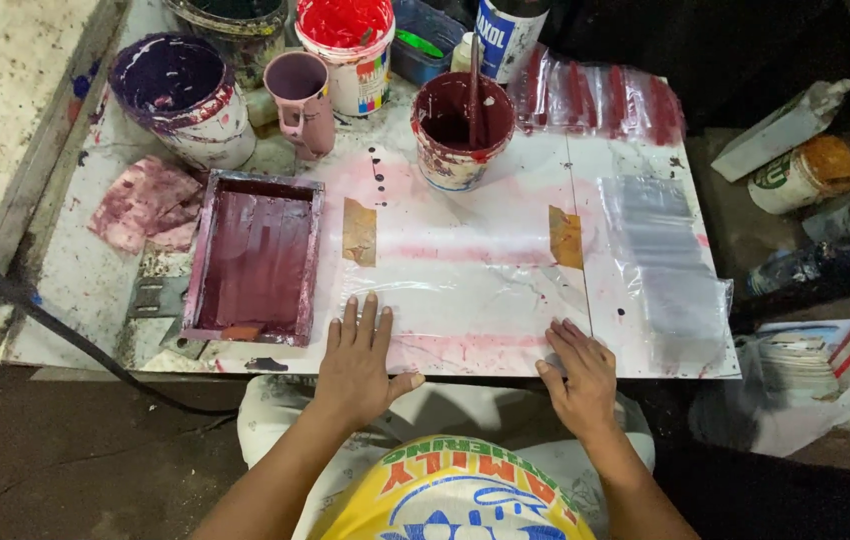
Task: The person smooths a clear plastic sheet over a white surface using both hands. They then pick up a rectangular screen printing frame filled with red ink and place it onto the plastic sheet. Finally, they pick up a container of red ink and stir it with a stick.
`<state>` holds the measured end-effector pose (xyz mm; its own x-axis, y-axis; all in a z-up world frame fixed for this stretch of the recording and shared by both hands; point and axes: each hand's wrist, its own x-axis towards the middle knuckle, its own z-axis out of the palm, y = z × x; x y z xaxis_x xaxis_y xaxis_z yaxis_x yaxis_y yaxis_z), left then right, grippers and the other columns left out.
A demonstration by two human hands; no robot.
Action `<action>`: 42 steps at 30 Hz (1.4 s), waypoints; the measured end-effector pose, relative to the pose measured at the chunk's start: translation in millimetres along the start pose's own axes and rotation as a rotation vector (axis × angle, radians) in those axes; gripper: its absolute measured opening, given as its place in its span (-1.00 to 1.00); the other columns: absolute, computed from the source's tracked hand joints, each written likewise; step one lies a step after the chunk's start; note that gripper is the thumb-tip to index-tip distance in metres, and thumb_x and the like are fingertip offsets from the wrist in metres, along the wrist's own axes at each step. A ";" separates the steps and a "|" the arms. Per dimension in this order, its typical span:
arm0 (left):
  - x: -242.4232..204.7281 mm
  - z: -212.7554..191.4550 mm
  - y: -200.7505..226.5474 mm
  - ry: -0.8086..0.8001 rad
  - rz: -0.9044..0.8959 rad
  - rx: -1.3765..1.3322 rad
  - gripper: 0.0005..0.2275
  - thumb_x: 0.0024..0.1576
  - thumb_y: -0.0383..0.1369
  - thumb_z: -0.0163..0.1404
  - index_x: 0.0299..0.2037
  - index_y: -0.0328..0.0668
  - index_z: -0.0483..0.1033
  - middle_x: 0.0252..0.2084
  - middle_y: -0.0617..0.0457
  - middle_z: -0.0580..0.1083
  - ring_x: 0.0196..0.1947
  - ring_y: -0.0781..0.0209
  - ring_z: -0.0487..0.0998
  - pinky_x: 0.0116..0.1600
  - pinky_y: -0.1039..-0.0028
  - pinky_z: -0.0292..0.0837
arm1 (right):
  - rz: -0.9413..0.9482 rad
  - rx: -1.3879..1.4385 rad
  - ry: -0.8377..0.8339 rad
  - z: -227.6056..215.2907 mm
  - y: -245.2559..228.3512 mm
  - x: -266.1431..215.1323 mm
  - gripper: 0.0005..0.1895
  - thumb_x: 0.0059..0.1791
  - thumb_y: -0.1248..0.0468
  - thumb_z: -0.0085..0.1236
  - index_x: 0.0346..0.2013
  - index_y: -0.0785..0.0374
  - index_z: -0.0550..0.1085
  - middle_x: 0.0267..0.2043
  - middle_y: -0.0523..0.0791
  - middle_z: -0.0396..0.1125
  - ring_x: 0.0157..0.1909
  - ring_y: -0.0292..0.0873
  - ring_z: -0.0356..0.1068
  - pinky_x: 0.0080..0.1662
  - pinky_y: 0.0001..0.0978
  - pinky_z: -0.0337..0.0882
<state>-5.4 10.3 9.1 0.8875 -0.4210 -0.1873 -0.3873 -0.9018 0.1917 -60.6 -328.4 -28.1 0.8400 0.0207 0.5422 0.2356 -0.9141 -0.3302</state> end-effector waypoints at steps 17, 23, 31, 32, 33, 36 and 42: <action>-4.3 -13.1 2.8 0.016 0.043 -0.118 -0.16 0.12 0.40 -0.39 0.37 -0.12 0.28 0.47 -0.44 0.06 0.51 -0.51 -0.09 0.42 -0.27 -0.12 | 0.104 0.172 -0.116 -9.6 2.9 -3.3 -0.50 0.06 -0.03 0.09 0.21 0.13 0.50 0.25 -0.06 0.41 0.34 -0.03 0.33 0.32 -0.09 0.15; -3.9 -16.0 2.2 0.003 0.068 -0.118 -0.17 0.15 0.37 -0.39 0.38 -0.18 0.24 0.50 -0.41 0.01 0.51 -0.48 -0.11 0.44 -0.25 -0.16 | 0.122 0.206 -0.072 -10.0 6.0 -3.5 -0.54 0.08 0.06 0.10 0.22 0.18 0.48 0.28 -0.03 0.38 0.36 0.01 0.30 0.33 -0.09 0.17; -4.9 -9.2 -1.9 0.035 0.063 -0.133 -0.24 0.20 0.28 -0.33 0.38 -0.21 0.23 0.49 -0.38 0.05 0.51 -0.43 -0.07 0.43 -0.25 -0.14 | 0.070 0.126 -0.072 -1.5 10.8 -9.3 -0.54 0.07 0.04 0.12 0.22 0.14 0.50 0.23 -0.07 0.41 0.35 -0.02 0.32 0.34 -0.12 0.18; -4.8 -5.8 -2.9 0.079 0.069 -0.141 -0.24 0.20 0.28 -0.33 0.37 -0.21 0.25 0.48 -0.37 0.08 0.51 -0.43 -0.05 0.41 -0.25 -0.11 | 0.052 0.106 -0.057 -0.4 10.0 -8.4 -0.55 0.07 0.03 0.13 0.19 0.14 0.51 0.20 -0.09 0.42 0.33 -0.04 0.35 0.33 -0.13 0.20; -5.1 -2.7 -4.0 0.123 0.076 -0.148 -0.24 0.20 0.28 -0.34 0.36 -0.21 0.26 0.46 -0.37 0.10 0.50 -0.43 -0.03 0.40 -0.25 -0.09 | 0.035 0.086 -0.042 0.4 8.8 -7.7 -0.56 0.06 0.02 0.14 0.17 0.13 0.53 0.17 -0.10 0.44 0.30 -0.05 0.37 0.31 -0.15 0.22; 1.4 20.5 -10.6 0.171 0.090 -0.175 -0.22 0.18 0.30 -0.33 0.40 -0.18 0.20 0.54 -0.28 -0.06 0.53 -0.35 -0.20 0.41 -0.29 -0.23 | -0.056 0.072 -0.061 -3.7 9.5 -6.5 -0.56 0.10 0.08 0.01 0.16 0.29 0.50 0.24 0.00 0.41 0.35 0.05 0.35 0.33 -0.08 0.25; -2.7 25.7 -13.2 0.154 0.067 -0.139 -0.19 0.20 0.31 -0.37 0.44 -0.23 0.10 0.55 -0.31 -0.11 0.53 -0.37 -0.23 0.43 -0.23 -0.23 | -0.069 0.023 -0.034 -0.4 7.9 -6.9 -0.63 0.09 0.11 0.04 0.06 0.27 0.55 0.21 -0.02 0.43 0.33 0.03 0.38 0.29 -0.11 0.26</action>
<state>-9.1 20.8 -17.6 0.8927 -0.4502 -0.0219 -0.4183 -0.8455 0.3320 -64.7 -336.0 -34.1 0.8376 0.0973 0.5376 0.3040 -0.9006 -0.3106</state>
